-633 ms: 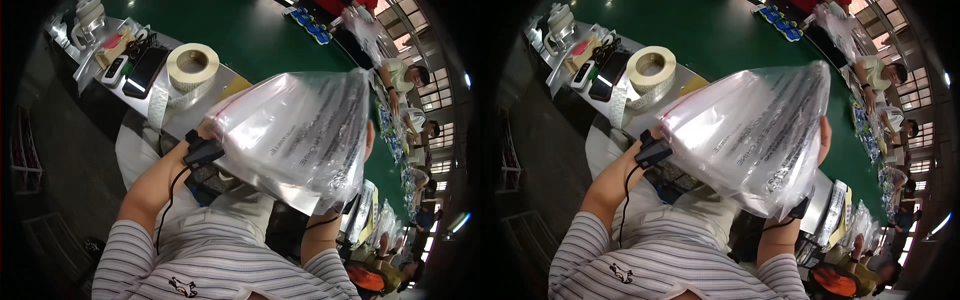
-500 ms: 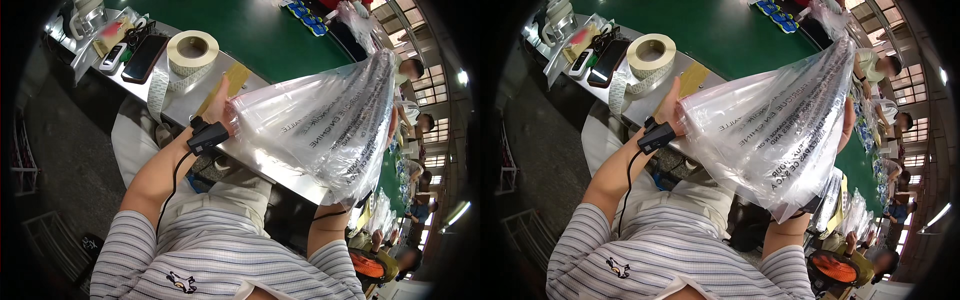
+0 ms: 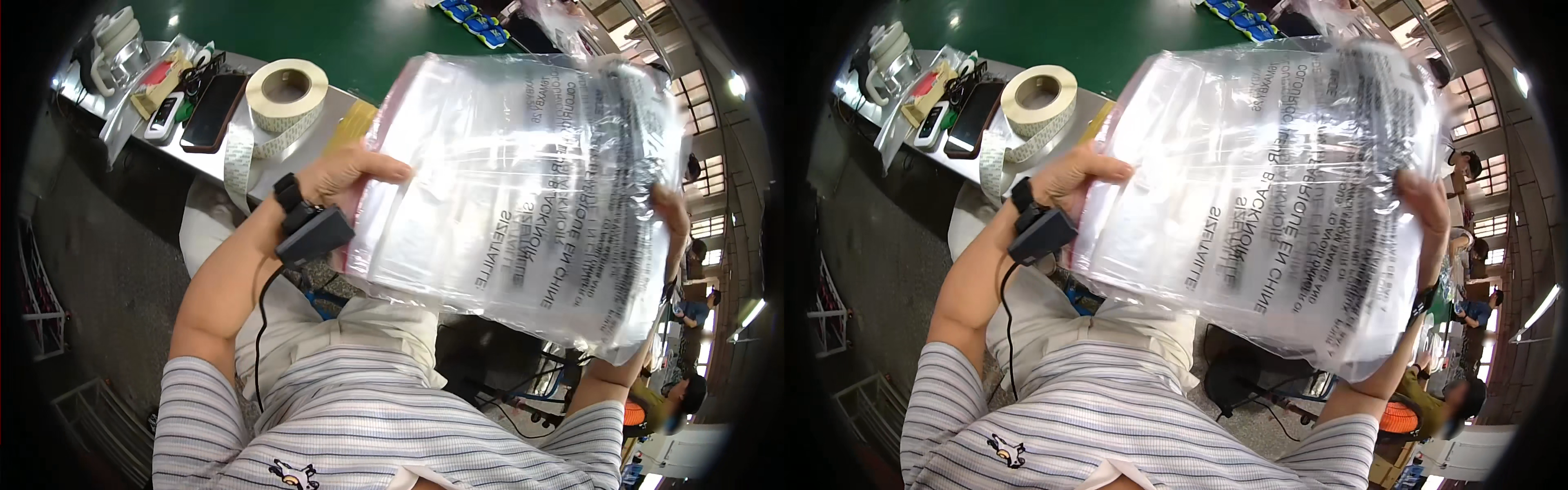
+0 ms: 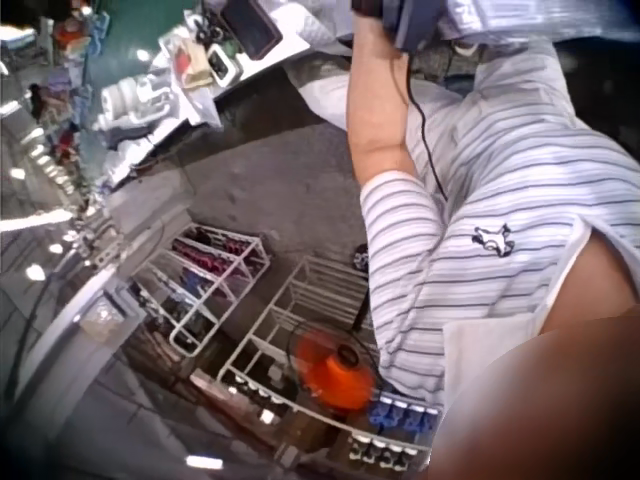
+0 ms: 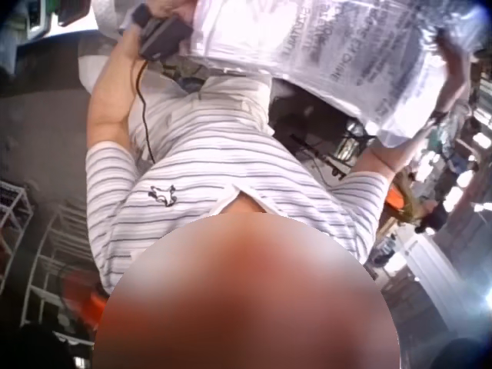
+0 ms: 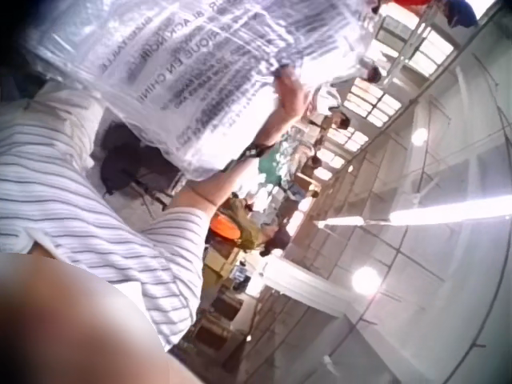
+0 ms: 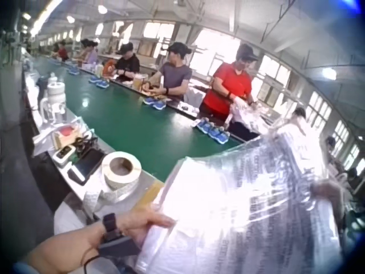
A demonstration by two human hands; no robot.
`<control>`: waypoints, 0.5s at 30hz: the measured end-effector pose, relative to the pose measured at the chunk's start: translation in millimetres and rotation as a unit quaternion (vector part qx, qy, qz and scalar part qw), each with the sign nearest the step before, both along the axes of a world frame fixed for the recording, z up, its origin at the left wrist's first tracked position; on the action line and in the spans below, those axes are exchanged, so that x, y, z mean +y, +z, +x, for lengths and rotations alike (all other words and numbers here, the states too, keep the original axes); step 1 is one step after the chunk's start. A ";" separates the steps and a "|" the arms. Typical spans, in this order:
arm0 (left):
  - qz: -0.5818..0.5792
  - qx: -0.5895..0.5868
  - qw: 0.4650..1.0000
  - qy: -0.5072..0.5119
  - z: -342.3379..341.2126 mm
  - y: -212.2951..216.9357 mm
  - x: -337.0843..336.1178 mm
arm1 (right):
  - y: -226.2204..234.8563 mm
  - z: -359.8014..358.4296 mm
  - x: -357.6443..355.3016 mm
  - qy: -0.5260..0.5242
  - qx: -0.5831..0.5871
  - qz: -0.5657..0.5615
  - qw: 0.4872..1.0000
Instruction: The person stands at a factory assembly line and repeatedly applies printed labels to clear plastic bags containing white items. They peel labels from a roll, smooth them onto the bags, and stack the labeled packages on the table.
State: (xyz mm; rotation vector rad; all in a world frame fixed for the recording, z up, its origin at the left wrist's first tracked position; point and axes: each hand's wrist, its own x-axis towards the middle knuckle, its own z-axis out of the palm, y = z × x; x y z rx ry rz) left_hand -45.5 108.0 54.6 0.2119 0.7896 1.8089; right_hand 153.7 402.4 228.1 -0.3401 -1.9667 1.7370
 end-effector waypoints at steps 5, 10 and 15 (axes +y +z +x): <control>-0.076 0.266 0.961 -0.006 -14.6 -1.6 29.8 | -71.3 32.7 59.9 -0.059 -0.224 0.057 0.971; -0.373 0.649 0.663 0.012 22.6 -52.8 82.3 | -216.3 54.6 108.6 -0.100 -0.400 0.216 0.885; -0.400 0.625 0.670 -0.004 25.0 -61.0 76.2 | -158.6 54.3 114.4 -0.128 -0.502 0.477 0.710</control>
